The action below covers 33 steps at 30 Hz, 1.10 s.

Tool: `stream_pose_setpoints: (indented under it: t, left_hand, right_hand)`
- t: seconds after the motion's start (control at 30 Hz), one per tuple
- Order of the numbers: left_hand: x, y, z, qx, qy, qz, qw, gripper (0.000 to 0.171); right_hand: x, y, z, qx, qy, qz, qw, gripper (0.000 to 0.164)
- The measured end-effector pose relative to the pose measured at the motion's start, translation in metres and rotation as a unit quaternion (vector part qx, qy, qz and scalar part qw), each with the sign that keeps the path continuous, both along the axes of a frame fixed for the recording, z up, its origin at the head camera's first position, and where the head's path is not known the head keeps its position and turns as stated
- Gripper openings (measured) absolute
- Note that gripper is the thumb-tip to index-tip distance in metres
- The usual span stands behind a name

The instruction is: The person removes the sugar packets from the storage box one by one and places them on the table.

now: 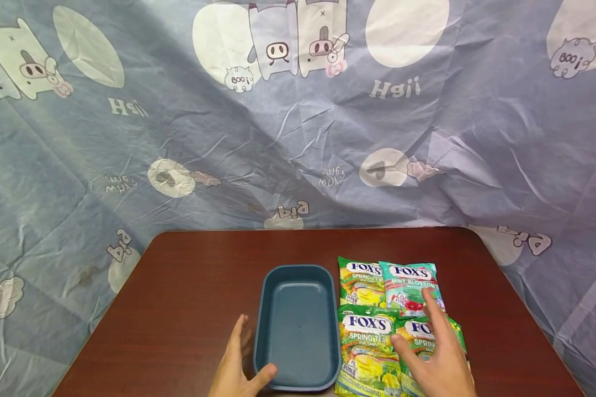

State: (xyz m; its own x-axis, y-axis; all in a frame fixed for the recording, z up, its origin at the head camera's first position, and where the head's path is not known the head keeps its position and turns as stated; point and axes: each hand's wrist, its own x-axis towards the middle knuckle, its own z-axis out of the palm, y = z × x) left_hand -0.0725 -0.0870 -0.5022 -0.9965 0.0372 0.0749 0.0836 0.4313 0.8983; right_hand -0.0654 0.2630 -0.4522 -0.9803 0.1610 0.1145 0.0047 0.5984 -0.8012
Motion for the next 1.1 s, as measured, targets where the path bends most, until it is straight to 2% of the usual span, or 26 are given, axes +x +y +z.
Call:
stream_pose_setpoints:
  t: [0.13, 0.23, 0.37, 0.5, 0.7, 0.9, 1.0, 1.1]
  left_hand:
    - [0.0, -0.002, 0.007, 0.009, 0.002, 0.008, 0.9999, 0.095]
    - [-0.001, -0.005, 0.011, 0.011, 0.021, 0.003, 0.9997, 0.091]
    - [-0.003, -0.01, 0.014, 0.01, 0.062, -0.008, 0.998, 0.091]
    - [-0.003, -0.014, 0.017, -0.014, 0.095, -0.005, 0.9954, 0.097]
    - [0.0, -0.017, 0.025, -0.054, 0.086, 0.001, 0.9948, 0.107]
    - [0.002, -0.019, 0.029, -0.067, 0.079, -0.008, 0.9945, 0.105]
    - [0.0, -0.021, 0.028, -0.083, 0.113, -0.017, 0.9901, 0.103]
    - [-0.003, -0.022, 0.027, -0.107, 0.154, -0.017, 0.9821, 0.102]
  right_hand:
    - [-0.002, -0.011, 0.004, 0.021, 0.023, 0.006, 0.999, 0.093]
    - [-0.007, -0.021, 0.008, 0.025, 0.017, 0.01, 0.999, 0.093]
    - [-0.011, -0.032, 0.015, 0.029, 0.002, 0.008, 1.0, 0.094]
    - [-0.014, -0.04, 0.021, 0.048, 0.017, 0.014, 0.999, 0.095]
    - [-0.016, -0.05, 0.026, 0.072, 0.031, 0.021, 0.997, 0.096]
    - [-0.02, -0.062, 0.02, 0.089, 0.063, 0.037, 0.993, 0.099]
    - [-0.022, -0.069, 0.017, 0.106, 0.08, 0.042, 0.99, 0.102]
    - [-0.023, -0.075, 0.015, 0.125, 0.1, 0.044, 0.986, 0.106]
